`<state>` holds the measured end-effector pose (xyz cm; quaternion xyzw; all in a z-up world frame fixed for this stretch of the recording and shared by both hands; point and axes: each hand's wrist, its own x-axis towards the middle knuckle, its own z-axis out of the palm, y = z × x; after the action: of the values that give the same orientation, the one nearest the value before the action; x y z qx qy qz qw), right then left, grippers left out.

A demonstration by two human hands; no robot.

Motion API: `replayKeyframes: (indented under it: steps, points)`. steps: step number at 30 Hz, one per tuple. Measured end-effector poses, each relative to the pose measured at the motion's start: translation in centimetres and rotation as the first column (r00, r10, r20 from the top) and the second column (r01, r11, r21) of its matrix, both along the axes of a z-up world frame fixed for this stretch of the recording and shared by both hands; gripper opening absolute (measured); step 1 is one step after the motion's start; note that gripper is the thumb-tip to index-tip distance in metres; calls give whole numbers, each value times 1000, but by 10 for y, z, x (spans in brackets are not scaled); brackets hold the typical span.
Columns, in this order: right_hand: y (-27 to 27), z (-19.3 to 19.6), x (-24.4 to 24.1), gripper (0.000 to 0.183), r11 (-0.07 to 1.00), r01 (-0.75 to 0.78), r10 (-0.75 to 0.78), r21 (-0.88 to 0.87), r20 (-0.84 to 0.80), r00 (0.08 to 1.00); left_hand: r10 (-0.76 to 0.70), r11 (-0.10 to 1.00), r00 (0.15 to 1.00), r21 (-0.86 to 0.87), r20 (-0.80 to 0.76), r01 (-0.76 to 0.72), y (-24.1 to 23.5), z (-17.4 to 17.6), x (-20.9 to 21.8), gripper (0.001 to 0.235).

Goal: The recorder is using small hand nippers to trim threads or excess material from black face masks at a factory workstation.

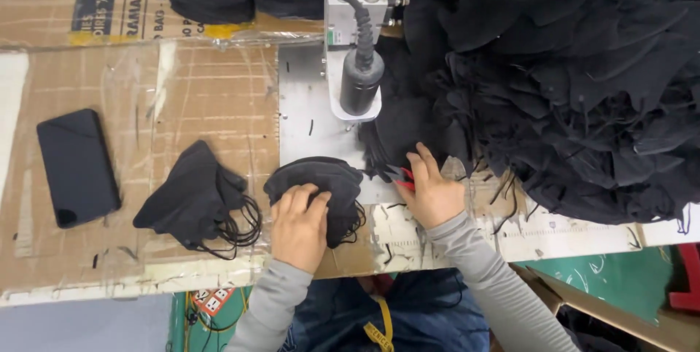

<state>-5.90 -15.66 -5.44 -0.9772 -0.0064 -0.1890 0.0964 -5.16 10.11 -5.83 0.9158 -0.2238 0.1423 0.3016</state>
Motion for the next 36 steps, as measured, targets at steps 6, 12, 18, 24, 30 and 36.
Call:
replayKeyframes:
  steps: [6, 12, 18, 24, 30, 36]
  points:
    - [-13, 10, -8, 41, 991, -90, 97, -100, 65, 993, -41, 999, 994, -17, -98, 40, 7, 14, -6, 28]
    - [-60, 33, -4, 20, 931, -80, -62, 355, 372, 926, -48, 987, 992, -157, -118, 29, 7, 57, -6, 26]
    - [-89, 61, 1, 17, 78, -47, -248, 996, 65, 966, -89, 857, 971, -514, -223, -40, -22, 95, 10, 19]
    - [-99, 86, 1, 11, -52, -123, -229, 991, 108, 967, -241, 730, 935, -684, -262, -4, -61, 107, 27, 20]
    - [-95, 82, -6, 16, -11, -27, -126, 1000, 26, 992, -428, 517, 823, -848, -374, -116, -97, 95, 36, 22]
    - [-85, 62, -17, 17, 95, 182, -29, 979, -180, 983, -456, 752, 686, -658, -567, -43, -115, 51, 44, 23]
